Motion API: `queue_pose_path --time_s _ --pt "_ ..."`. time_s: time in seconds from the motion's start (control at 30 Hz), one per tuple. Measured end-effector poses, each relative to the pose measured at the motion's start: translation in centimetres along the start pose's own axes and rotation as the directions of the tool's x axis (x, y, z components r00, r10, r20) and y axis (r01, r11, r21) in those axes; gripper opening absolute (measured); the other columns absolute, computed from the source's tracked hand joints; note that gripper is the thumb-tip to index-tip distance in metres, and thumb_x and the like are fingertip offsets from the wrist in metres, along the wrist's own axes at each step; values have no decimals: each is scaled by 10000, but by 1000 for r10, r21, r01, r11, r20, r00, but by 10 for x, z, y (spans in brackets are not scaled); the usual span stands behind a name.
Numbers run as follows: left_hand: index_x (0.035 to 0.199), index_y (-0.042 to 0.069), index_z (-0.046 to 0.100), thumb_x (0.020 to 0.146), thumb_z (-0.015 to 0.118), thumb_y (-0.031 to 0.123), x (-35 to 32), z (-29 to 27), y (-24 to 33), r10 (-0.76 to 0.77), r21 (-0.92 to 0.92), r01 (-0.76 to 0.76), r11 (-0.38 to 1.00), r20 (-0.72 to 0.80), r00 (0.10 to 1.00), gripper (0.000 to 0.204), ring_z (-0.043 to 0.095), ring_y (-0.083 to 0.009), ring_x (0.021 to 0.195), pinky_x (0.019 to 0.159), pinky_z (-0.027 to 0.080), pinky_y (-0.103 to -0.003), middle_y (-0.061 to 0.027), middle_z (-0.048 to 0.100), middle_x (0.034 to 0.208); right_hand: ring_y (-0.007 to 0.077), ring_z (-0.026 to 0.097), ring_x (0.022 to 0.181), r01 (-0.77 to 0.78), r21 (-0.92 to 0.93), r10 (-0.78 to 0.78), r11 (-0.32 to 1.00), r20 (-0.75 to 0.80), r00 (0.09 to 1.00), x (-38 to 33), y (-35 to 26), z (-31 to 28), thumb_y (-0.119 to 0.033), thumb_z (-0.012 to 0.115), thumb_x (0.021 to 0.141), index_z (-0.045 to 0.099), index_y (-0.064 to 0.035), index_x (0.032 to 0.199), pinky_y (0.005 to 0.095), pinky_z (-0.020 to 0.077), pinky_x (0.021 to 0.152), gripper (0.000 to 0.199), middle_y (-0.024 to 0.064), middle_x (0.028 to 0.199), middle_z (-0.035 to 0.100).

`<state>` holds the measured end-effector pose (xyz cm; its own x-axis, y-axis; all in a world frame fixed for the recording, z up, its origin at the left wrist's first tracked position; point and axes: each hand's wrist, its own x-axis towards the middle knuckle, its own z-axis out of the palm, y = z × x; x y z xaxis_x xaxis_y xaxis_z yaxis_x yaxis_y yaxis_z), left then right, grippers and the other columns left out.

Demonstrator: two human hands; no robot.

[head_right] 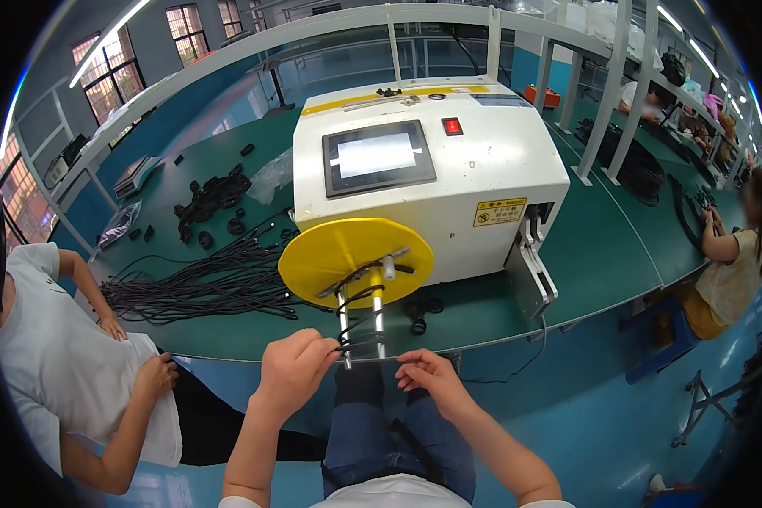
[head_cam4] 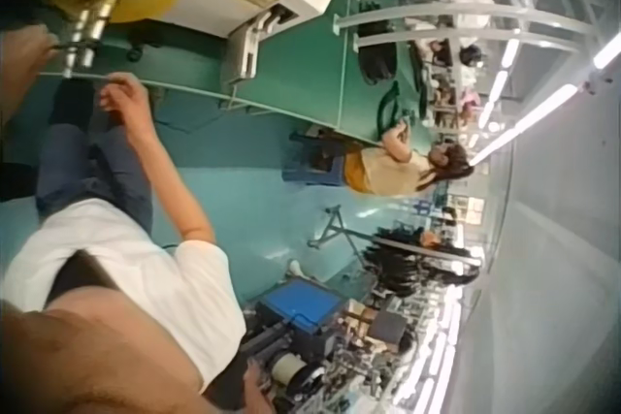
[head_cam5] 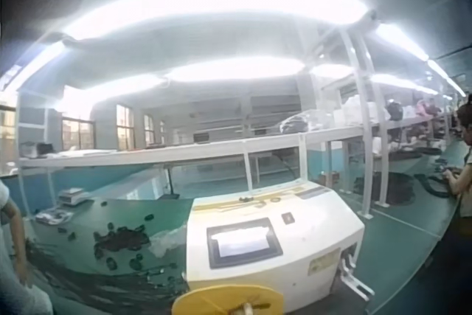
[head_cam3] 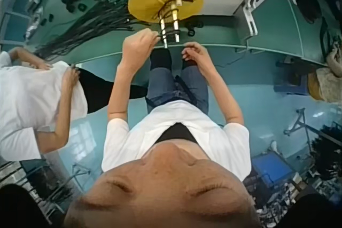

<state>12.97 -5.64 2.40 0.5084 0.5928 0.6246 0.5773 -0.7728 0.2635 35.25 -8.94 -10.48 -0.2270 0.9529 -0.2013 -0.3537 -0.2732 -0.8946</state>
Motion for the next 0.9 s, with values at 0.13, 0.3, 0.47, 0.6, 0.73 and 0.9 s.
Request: queue_pose_path --time_s 0.13,0.3,0.47,0.6,0.73,0.9 --pt "857 42 621 704 660 -6 -2 4 6 31 -39 -31 999 -4 1000 165 514 -213 556 492 415 -292 -53 514 681 155 606 779 -2 4 2 1000 7 1000 -1 2 0 -74 523 887 511 -6 1077 250 482 705 202 101 905 619" --pt "1011 36 640 702 638 -51 -6 5 7 -13 -110 4 994 -87 996 321 518 -193 604 521 428 -269 -61 514 724 155 606 778 -11 3 11 1000 2 1000 -1 2 0 -72 523 886 511 -2 1075 250 482 705 202 103 904 619" --pt "1054 36 640 690 651 -79 -15 10 2 -45 -189 16 982 -150 988 381 548 -185 664 557 449 -257 -76 527 752 132 596 791 -10 -13 10 1000 9 1000 -1 2 0 -86 511 899 533 -2 1100 238 475 710 219 84 904 615" --pt "986 15 656 672 658 -109 -30 18 -4 -199 -414 120 902 -154 968 338 560 -174 716 601 456 -241 -94 556 825 132 595 788 -16 -16 16 1000 12 1000 -2 1 2 -88 513 899 535 -6 1098 239 474 709 216 83 899 615" --pt "916 -7 665 660 668 -131 -39 35 -14 -394 -702 201 683 -123 911 284 570 -163 764 641 471 -226 -104 579 882 132 595 786 -23 -32 23 999 5 1000 -2 -3 3 -88 515 898 539 -8 1092 240 474 707 211 82 892 616" --pt "875 -23 660 674 668 -134 -50 39 -17 -459 -768 229 598 -94 883 230 580 -149 786 677 494 -226 -94 585 884 132 595 785 -31 -49 31 998 -12 999 -4 -4 6 -84 518 897 545 -9 1085 241 473 706 205 81 887 616"
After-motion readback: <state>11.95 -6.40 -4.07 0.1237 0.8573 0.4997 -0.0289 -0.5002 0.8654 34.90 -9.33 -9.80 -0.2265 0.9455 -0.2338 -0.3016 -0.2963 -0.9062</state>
